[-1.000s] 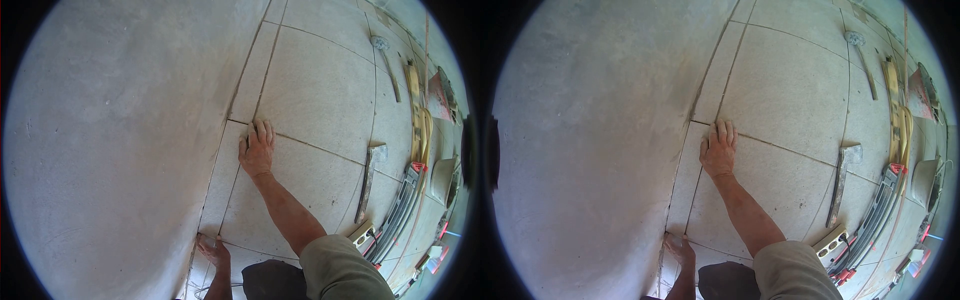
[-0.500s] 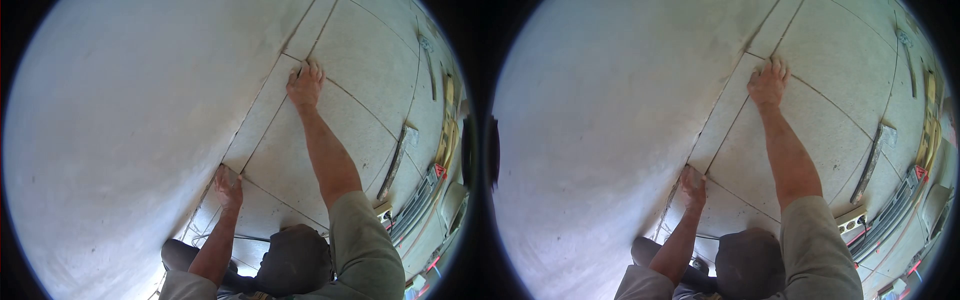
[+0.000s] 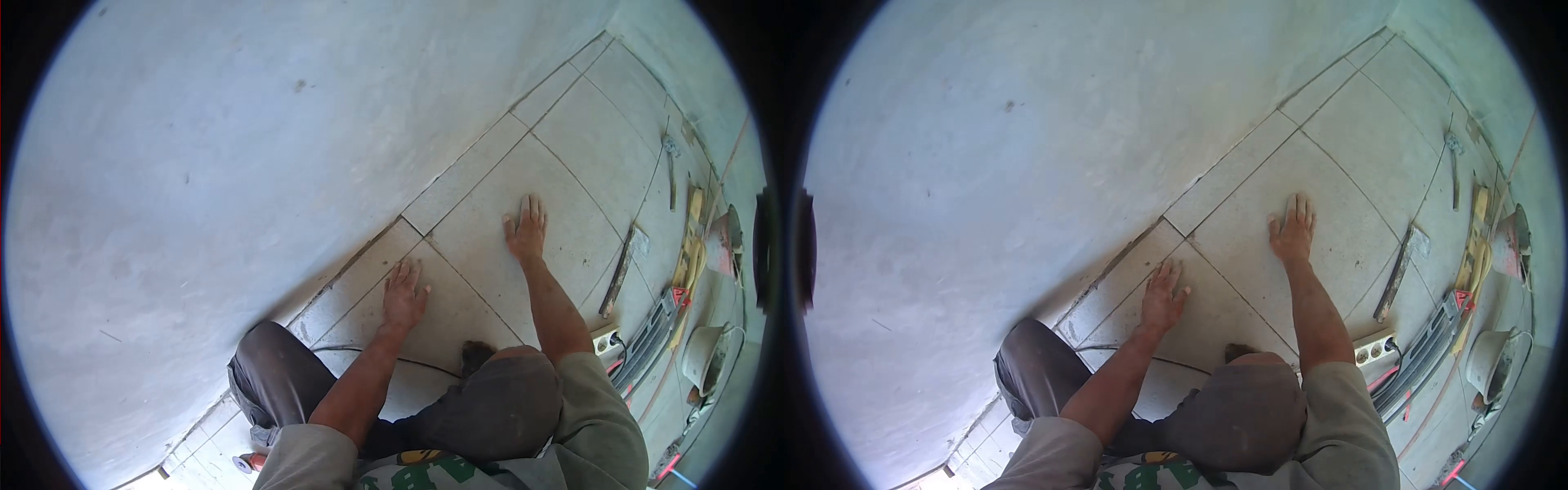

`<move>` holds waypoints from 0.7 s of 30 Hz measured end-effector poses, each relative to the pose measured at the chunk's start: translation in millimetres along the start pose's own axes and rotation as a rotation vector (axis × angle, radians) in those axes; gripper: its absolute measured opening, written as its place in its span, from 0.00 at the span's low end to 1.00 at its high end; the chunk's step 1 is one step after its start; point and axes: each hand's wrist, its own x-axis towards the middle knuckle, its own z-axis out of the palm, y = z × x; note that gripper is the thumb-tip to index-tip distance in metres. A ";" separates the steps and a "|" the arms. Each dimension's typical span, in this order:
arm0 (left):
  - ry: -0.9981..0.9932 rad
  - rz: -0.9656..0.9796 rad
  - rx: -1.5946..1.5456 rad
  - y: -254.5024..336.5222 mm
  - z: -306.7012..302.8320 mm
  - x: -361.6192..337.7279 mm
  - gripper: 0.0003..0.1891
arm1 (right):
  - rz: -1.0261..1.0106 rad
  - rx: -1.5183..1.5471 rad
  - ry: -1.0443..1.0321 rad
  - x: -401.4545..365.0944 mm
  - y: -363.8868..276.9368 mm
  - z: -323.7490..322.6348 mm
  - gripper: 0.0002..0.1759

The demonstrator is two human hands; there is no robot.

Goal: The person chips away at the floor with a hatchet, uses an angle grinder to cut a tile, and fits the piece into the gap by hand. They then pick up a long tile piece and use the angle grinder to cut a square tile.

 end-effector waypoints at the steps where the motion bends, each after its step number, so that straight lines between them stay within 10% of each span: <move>1: -0.022 0.024 -0.029 -5.1 -4.9 -1.6 0.30 | 0.011 -0.035 -0.024 -8.2 -2.4 0.2 0.40; 21: 0.048 -0.016 -0.038 11.7 3.3 34.1 0.33 | 0.090 -0.087 -0.079 -23.8 -20.1 -9.3 0.39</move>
